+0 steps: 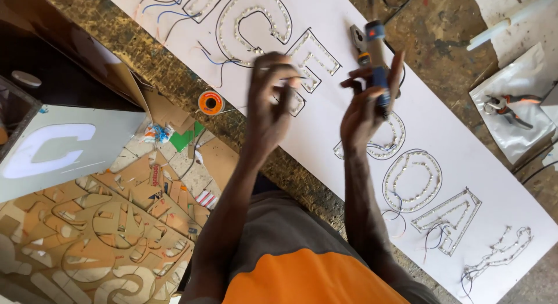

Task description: Soldering wires to LED strips on a sign template to create an illuminated sign

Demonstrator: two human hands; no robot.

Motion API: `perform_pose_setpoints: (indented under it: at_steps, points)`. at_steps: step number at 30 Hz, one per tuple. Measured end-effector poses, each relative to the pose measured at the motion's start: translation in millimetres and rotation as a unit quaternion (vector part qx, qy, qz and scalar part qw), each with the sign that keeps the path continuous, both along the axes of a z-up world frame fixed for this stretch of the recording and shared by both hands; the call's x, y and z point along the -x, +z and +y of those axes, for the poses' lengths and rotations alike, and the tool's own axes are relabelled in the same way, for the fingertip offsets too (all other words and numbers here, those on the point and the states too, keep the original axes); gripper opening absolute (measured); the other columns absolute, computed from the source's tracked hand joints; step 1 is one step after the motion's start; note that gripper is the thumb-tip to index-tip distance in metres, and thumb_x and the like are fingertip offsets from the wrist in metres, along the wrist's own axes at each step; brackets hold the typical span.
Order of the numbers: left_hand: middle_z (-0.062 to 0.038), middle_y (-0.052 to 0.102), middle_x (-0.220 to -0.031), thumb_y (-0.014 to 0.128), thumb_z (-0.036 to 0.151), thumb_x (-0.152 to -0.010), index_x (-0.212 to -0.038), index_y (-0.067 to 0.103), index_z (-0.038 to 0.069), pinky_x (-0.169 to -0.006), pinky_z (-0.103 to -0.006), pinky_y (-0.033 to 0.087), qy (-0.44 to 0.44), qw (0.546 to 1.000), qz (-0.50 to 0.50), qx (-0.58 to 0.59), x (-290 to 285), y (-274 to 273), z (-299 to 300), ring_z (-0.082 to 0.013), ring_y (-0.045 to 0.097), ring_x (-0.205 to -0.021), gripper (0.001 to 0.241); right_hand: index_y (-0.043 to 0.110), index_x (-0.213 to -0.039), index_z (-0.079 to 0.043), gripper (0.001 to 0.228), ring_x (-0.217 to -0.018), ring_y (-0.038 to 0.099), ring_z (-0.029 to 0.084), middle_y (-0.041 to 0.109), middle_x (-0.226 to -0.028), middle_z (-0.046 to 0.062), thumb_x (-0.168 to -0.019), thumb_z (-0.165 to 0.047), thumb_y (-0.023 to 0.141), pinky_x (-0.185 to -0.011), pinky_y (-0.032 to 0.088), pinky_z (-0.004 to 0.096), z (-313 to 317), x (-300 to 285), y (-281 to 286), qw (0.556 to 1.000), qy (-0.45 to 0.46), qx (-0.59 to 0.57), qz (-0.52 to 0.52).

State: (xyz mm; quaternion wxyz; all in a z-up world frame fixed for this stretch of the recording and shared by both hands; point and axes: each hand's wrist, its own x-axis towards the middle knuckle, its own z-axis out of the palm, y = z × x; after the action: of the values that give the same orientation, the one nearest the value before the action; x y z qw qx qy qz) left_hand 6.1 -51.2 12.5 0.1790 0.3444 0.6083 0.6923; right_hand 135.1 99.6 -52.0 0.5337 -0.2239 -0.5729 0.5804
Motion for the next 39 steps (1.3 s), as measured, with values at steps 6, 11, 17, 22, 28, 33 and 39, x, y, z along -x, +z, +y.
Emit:
perform_pose_setpoints:
  at_steps: [6, 11, 17, 22, 28, 33, 39]
  points:
    - [-0.002, 0.068, -0.11, 0.069, 0.015, -0.117, -0.119, 0.075, 0.016, -0.096, -0.047, 0.052, 0.168, 0.949, 0.258, 0.073, 33, -2, -36, -0.0286, 0.065, -0.105, 0.006, 0.056, -0.164, -0.014, 0.07, -0.117, 0.082, 0.038, 0.079, -0.129, 0.027, -0.116, -0.064, 0.05, -0.106, 0.069, 0.048, 58, -20, -23, 0.987, 0.013, 0.112, 0.112]
    - [-0.013, 0.069, -0.113, 0.075, -0.003, -0.112, -0.115, 0.074, 0.003, -0.091, -0.0477, 0.051, 0.118, 0.959, 0.224, 0.125, 29, -31, -28, -0.0333, 0.06, -0.107, 0.007, 0.059, -0.118, -0.016, 0.026, -0.091, 0.065, 0.02, 0.064, -0.1, 0.008, -0.118, -0.041, 0.066, -0.088, 0.05, 0.033, 34, -7, -4, 0.978, 0.153, 0.118, 0.075]
    - [-0.012, 0.069, -0.11, 0.076, -0.002, -0.107, -0.112, 0.073, 0.005, -0.088, -0.0476, 0.05, 0.11, 0.95, 0.228, 0.181, 24, -80, -20, -0.0332, 0.06, -0.102, 0.009, 0.063, -0.153, -0.004, 0.049, -0.106, 0.071, 0.03, 0.071, -0.135, 0.013, -0.114, -0.029, 0.08, -0.095, 0.057, 0.042, 33, -16, -41, 0.976, 0.17, 0.116, 0.069]
    - [-0.014, 0.067, -0.111, 0.075, -0.006, -0.107, -0.112, 0.073, 0.003, -0.086, -0.0489, 0.05, 0.11, 0.947, 0.226, 0.2, 25, -89, -21, -0.0339, 0.058, -0.105, 0.01, 0.063, -0.153, -0.002, 0.054, -0.115, 0.075, 0.035, 0.075, -0.122, 0.027, -0.117, -0.041, 0.073, -0.095, 0.062, 0.042, 33, -16, -37, 0.968, 0.214, 0.126, 0.04]
    - [-0.014, 0.066, -0.111, 0.075, 0.0, -0.108, -0.112, 0.071, 0.006, -0.089, -0.0509, 0.048, 0.093, 0.939, 0.261, 0.203, 26, -98, -15, -0.0358, 0.058, -0.103, 0.009, 0.069, -0.12, -0.005, 0.037, -0.079, 0.061, 0.021, 0.065, -0.091, 0.01, -0.113, -0.041, 0.074, -0.072, 0.05, 0.035, 34, 15, -26, 0.984, 0.13, 0.123, 0.015]
    - [-0.014, 0.064, -0.108, 0.079, 0.002, -0.104, -0.11, 0.067, 0.009, -0.087, -0.0505, 0.045, 0.087, 0.924, 0.301, 0.221, 23, -103, -3, -0.0363, 0.057, -0.099, 0.014, 0.067, -0.087, -0.006, 0.045, -0.048, 0.041, 0.011, 0.049, -0.061, 0.001, -0.103, -0.048, 0.069, -0.047, 0.027, 0.028, 52, 44, -38, 0.986, -0.084, 0.145, -0.001]
    - [-0.01, 0.062, -0.103, 0.078, 0.002, -0.1, -0.106, 0.067, 0.01, -0.085, -0.0475, 0.043, 0.102, 0.911, 0.315, 0.245, 20, -105, 2, -0.0328, 0.055, -0.094, 0.015, 0.058, -0.077, -0.013, 0.051, -0.049, 0.038, 0.01, 0.045, -0.061, -0.001, -0.101, -0.059, 0.055, -0.044, 0.026, 0.027, 55, 49, -24, 0.976, -0.155, 0.108, -0.114]
